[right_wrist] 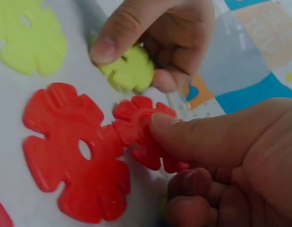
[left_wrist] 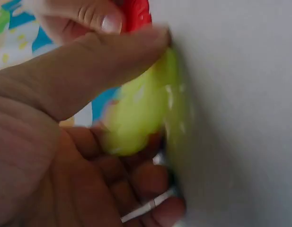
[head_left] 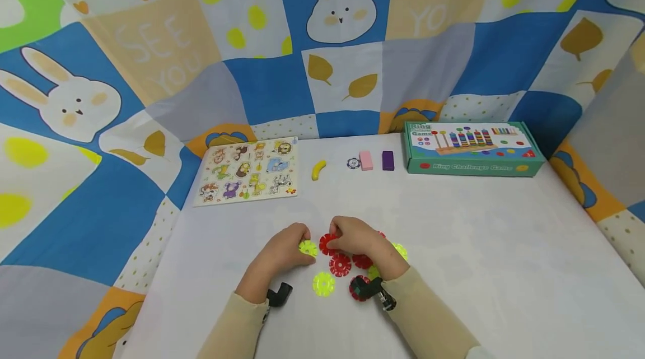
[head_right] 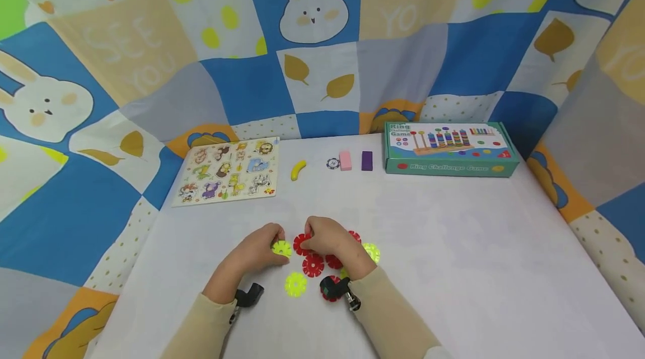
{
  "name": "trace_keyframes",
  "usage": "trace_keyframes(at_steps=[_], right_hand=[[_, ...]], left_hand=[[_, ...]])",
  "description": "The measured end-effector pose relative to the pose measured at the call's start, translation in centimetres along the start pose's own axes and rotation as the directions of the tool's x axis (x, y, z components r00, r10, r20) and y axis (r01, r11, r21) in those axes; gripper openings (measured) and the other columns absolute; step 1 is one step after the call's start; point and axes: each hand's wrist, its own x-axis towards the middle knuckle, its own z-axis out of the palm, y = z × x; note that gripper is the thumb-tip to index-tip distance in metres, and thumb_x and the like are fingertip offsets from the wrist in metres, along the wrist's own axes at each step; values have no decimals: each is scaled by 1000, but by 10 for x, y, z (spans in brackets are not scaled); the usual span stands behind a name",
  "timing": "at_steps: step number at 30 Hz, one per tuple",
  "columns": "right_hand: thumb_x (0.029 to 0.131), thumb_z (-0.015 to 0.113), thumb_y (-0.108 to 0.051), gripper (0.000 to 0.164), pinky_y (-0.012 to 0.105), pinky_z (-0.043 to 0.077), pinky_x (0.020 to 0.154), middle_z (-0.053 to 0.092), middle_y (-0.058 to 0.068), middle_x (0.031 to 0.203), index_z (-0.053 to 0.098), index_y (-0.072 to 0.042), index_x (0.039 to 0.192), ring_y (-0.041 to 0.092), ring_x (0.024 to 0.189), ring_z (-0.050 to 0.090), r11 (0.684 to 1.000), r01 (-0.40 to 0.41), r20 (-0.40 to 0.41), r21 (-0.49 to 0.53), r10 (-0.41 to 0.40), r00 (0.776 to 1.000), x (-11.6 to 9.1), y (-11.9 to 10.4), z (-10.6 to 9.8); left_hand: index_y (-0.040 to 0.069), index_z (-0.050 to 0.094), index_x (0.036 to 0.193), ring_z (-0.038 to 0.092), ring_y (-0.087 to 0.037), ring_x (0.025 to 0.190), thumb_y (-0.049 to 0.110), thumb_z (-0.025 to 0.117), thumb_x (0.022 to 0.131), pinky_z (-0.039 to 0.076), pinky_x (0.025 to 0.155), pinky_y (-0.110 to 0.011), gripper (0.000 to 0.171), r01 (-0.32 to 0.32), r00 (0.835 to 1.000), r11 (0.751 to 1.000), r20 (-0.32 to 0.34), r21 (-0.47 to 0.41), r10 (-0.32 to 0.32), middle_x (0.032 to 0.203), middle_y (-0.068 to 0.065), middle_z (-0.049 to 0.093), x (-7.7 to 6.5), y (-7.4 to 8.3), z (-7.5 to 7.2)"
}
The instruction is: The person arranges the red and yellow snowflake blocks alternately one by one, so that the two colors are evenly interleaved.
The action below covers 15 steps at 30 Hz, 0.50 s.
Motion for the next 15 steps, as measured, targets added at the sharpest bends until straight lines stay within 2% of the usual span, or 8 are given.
trace_keyframes(at_steps=[4, 7, 10, 15], right_hand=[[85, 70, -26, 18, 30, 45, 55, 54, 3, 73, 55, -15, 87, 17, 64, 53, 1000, 8, 33, 27, -9, 999, 1, 3, -3], [87, 68, -25, 15, 30, 44, 55, 54, 2, 73, 56, -16, 87, 17, 63, 52, 999, 13, 48, 51, -16, 999, 2, 5, -5], [87, 67, -25, 15, 30, 43, 55, 54, 2, 73, 56, -16, 87, 16, 63, 51, 998, 23, 60, 66, -27, 998, 3, 5, -6], [87, 68, -26, 15, 29, 43, 54, 55, 3, 73, 57, -16, 88, 16, 60, 50, 997, 26, 72, 71, -31, 997, 5, 5, -7]], left_hand=[[21, 55, 95, 52, -17, 82, 19, 76, 78, 47, 73, -34, 27, -68, 997, 998, 40, -12, 69, 86, 5, 56, 6, 0, -4], [24, 60, 100, 51, -16, 86, 18, 72, 82, 45, 79, -34, 23, -78, 995, 996, 59, -37, 80, 92, 8, 57, 11, -3, -10], [24, 62, 106, 56, -15, 79, 16, 68, 85, 47, 76, -34, 24, -49, 993, 992, 97, -116, 61, 93, 7, 58, 14, -10, -15], [23, 58, 121, 62, -21, 61, 12, 63, 89, 47, 64, -35, 35, -25, 984, 965, 164, -261, 70, 79, -4, 62, 13, -21, -23]])
